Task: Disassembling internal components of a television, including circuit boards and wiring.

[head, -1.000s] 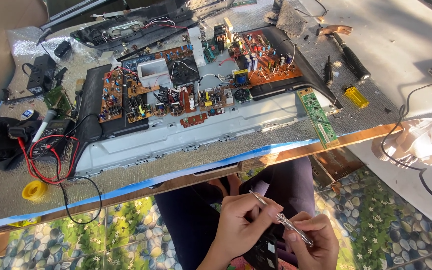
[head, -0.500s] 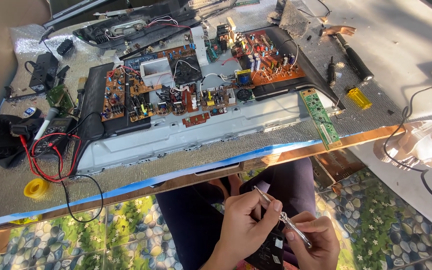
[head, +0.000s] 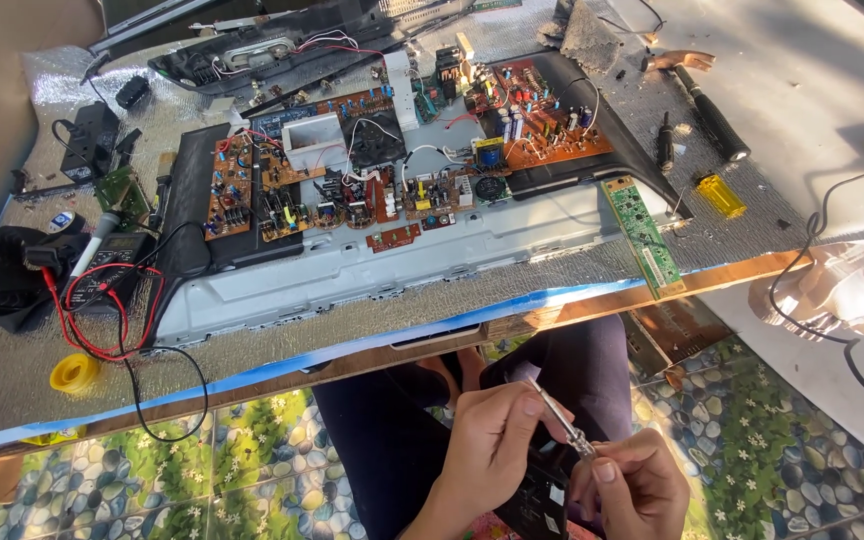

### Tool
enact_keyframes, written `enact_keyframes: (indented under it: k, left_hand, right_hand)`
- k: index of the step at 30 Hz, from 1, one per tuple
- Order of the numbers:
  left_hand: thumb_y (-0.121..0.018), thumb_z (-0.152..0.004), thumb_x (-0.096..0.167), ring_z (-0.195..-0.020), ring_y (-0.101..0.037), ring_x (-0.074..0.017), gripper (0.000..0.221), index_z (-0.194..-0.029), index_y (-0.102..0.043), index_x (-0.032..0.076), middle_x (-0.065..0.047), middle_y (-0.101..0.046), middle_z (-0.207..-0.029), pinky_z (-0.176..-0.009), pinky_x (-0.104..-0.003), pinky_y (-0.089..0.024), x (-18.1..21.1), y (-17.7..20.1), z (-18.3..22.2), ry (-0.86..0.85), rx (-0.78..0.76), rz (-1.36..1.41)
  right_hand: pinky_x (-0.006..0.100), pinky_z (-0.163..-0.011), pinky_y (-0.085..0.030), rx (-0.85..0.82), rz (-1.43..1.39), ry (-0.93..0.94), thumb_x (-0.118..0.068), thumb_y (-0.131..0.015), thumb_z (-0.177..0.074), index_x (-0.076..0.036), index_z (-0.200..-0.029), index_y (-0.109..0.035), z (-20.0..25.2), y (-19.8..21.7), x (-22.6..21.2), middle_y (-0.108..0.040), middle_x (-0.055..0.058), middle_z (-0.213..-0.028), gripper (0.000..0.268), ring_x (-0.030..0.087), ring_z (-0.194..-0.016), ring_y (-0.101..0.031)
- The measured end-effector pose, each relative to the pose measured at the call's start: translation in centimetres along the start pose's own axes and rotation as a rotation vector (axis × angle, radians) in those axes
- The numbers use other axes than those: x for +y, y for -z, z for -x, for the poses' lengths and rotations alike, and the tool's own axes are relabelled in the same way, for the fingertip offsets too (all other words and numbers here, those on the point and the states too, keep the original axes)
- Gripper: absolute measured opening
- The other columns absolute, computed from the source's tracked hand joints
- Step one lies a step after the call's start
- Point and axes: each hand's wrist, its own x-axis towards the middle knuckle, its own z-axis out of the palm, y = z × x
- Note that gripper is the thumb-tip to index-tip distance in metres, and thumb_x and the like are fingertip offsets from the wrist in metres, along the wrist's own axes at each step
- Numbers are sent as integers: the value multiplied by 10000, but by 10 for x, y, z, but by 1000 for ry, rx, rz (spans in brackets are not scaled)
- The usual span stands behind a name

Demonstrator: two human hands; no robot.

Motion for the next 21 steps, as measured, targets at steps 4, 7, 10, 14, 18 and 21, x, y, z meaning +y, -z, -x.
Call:
enact_keyframes:
  k: [4,7,10,14,18,21]
  left_hand:
    - [-553,-1089,229,-493,-413,-101,346,-869,-746,45,-11,-594,-631,-508,-279,-356,-6,1,2,51,-13,-79]
    - [-684,-1033,198,-493,-346,-91,154,-977,-739,65,37,-366,-535,-537,-259,-344,-8,0,4,69,-30,-81]
    - [-711,-1012,198,-470,-369,-82,149,-932,-719,72,33,-395,-520,-587,-253,-460,-8,1,3,61,-31,-71]
    - [-618,-1052,207,-562,-534,-121,289,-841,-739,52,-17,-592,-656,-551,-272,-432,-1,4,-4,76,-33,-39]
    - [-496,-1077,270,-526,-589,-109,434,-833,-772,42,-32,-763,-729,-508,-254,-412,3,5,-11,82,-16,-52]
    - [-626,-1015,221,-471,-397,-91,324,-767,-744,49,-6,-574,-564,-493,-264,-379,-5,2,-11,122,14,-101]
  right_hand:
    - [210,-331,-245,-49,32,23,-123,-570,-967,-64,-888,-565,-3,11,9,-556,101,-444,98,84,-314,-333]
    - [209,-380,-294,-81,7,94,-98,-570,-972,-64,-917,-572,-8,14,12,-468,37,-451,65,91,-350,-385]
    - [212,-397,-290,-82,-27,133,-98,-570,-969,-45,-901,-556,-10,12,13,-401,10,-456,88,89,-355,-364]
    - [220,-412,-284,-104,-83,100,-122,-605,-960,-61,-912,-556,-6,11,12,-441,16,-480,91,85,-387,-374]
    - [252,-492,-361,-210,-142,71,-89,-669,-946,-49,-929,-546,-9,19,19,-540,78,-608,130,122,-488,-482]
    - [304,-503,-303,-226,-115,9,6,-691,-930,-59,-930,-553,-13,29,30,-433,59,-635,153,160,-560,-360]
